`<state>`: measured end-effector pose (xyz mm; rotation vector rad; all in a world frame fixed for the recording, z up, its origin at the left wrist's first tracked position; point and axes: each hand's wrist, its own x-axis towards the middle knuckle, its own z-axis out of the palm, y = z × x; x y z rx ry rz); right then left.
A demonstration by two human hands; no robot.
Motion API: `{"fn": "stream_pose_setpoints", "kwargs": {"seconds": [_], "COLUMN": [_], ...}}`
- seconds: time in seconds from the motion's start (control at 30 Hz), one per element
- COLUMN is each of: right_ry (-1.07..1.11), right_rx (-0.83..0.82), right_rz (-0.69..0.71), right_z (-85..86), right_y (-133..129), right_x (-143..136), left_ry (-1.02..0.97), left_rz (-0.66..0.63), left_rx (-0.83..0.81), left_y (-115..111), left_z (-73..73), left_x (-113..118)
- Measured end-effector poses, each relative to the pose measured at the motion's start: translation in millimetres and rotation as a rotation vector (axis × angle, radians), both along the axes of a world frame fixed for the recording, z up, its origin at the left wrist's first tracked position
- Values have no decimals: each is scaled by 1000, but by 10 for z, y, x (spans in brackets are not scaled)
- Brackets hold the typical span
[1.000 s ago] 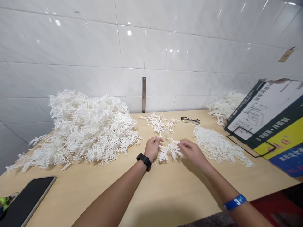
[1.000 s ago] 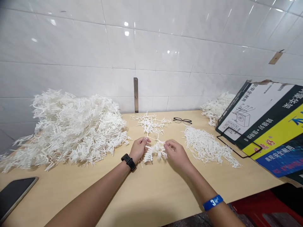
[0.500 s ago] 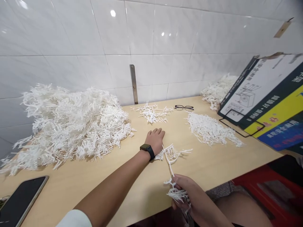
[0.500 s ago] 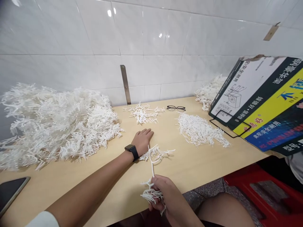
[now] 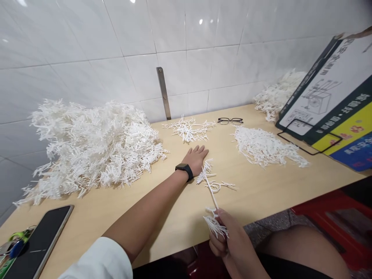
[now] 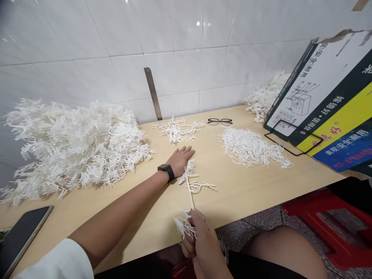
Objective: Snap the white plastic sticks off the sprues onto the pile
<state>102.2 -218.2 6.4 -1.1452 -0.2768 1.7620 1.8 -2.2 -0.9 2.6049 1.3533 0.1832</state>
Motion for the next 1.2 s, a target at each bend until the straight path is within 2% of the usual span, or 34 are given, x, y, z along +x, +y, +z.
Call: {"fn": "stream_pose_setpoints", "kwargs": {"seconds": [0.2,0.37,0.47,0.57,0.63,0.7,0.77,0.87,0.97,1.03,1.1,1.2], "right_ry": [-19,-44,-111,-188,-288,-441,-602,-814,-1004,-1105,-1170,-1177], "right_rx": [-16,61,126,154,155,193,272,396,497,540,558,570], "right_rz": [-19,60,88,92,78,46,17,29,129,180,191,198], "right_z": [-91,1,19,40,85,151,212,237,182,145,141,206], "right_y": [-31,-1,9,32,68,118,170,221,229,217,201,179], "right_x": [-25,24,49,103,171,266,377,558,738,847,940,1031], "left_ry": [-74,-304,-517,-917,-1146,-1223,-1239,-1187,-1027,-876,-744,-651], "left_rz": [-5,-47,-17,99,179,171,161,122,-80,-270,-379,-350], "left_rx": [52,110,57,-182,-469,-759,-933,-1042,-1105,-1106,-1061,-863], "left_y": [29,29,22,-24,-95,-192,-298,-439,-529,-546,-531,-502], "left_z": [-39,-57,-52,-1,72,165,249,318,343,379,457,656], "left_x": [0,-42,-63,-51,-27,5,45,126,206,228,210,139]}}
